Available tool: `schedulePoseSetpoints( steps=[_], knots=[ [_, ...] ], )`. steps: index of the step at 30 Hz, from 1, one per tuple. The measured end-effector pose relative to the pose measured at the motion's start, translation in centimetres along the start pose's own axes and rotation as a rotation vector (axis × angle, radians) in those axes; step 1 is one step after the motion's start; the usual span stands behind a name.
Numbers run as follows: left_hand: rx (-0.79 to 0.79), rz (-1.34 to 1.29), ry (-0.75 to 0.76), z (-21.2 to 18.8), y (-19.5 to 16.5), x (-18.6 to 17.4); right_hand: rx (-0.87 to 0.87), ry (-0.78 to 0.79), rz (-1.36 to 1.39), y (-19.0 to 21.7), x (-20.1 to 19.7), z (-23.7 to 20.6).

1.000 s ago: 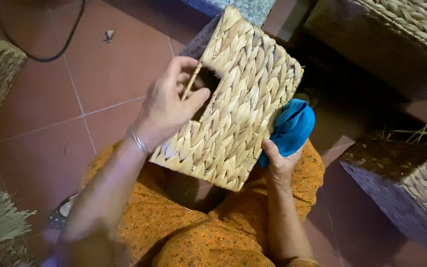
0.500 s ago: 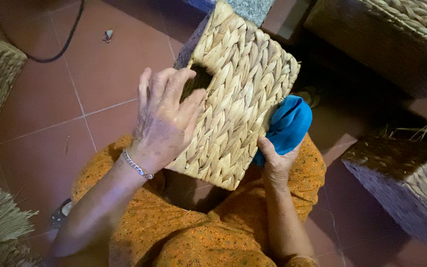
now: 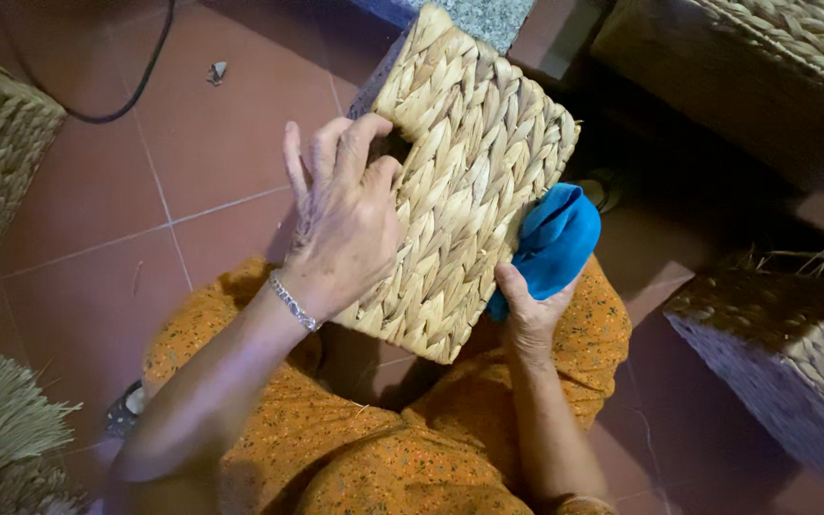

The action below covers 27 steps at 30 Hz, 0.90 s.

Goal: The person sits on the floor and wipes a woven water-hyacinth basket with a blue cloth, rotating the basket to clean its sides, top, interior and handle cutout, then continues wiping the outer surfaces.

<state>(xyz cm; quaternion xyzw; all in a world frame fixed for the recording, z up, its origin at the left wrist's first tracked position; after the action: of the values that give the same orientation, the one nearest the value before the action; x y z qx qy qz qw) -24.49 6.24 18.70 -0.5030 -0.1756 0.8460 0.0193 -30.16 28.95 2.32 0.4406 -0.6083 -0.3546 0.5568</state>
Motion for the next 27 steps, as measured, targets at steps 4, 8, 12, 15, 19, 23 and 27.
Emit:
schedulePoseSetpoints(
  steps=[4,8,12,15,19,23,27],
  knots=[
    [-0.039,-0.002,-0.027,0.1,-0.2,0.3,-0.002,0.020,0.012,-0.1,0.3,-0.2],
    [-0.104,0.014,0.007,0.4,0.0,0.7,-0.004,0.022,0.024,-0.6,0.3,-0.1],
    [-0.079,-0.057,0.019,0.8,0.6,0.4,-0.002,-0.003,0.032,-0.9,0.2,0.3],
    [-0.042,-0.098,0.001,1.3,1.2,-0.1,-0.058,0.030,0.040,-0.6,0.3,0.6],
    [-0.216,-0.368,-0.106,2.5,2.6,-0.5,-0.034,0.051,0.039,-0.2,0.4,0.9],
    [-0.546,-0.561,0.061,4.6,4.5,2.4,-0.072,0.072,0.005,0.5,0.8,1.0],
    [-0.843,-0.836,0.268,4.1,5.2,3.9,-0.054,0.051,0.026,1.8,1.6,0.6]
  ],
)
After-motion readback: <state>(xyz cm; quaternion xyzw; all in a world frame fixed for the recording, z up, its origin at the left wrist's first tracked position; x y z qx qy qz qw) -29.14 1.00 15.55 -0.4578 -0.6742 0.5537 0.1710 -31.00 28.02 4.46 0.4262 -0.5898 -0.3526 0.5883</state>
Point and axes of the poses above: each hand's wrist, its own z-axis towards the middle knuckle, its own x-axis out of the palm, y = z × x, the point moved 3 cm from there along z, towards the middle knuckle, and after that the axes turned 10 degrees about -y, right-handed, at the moved point
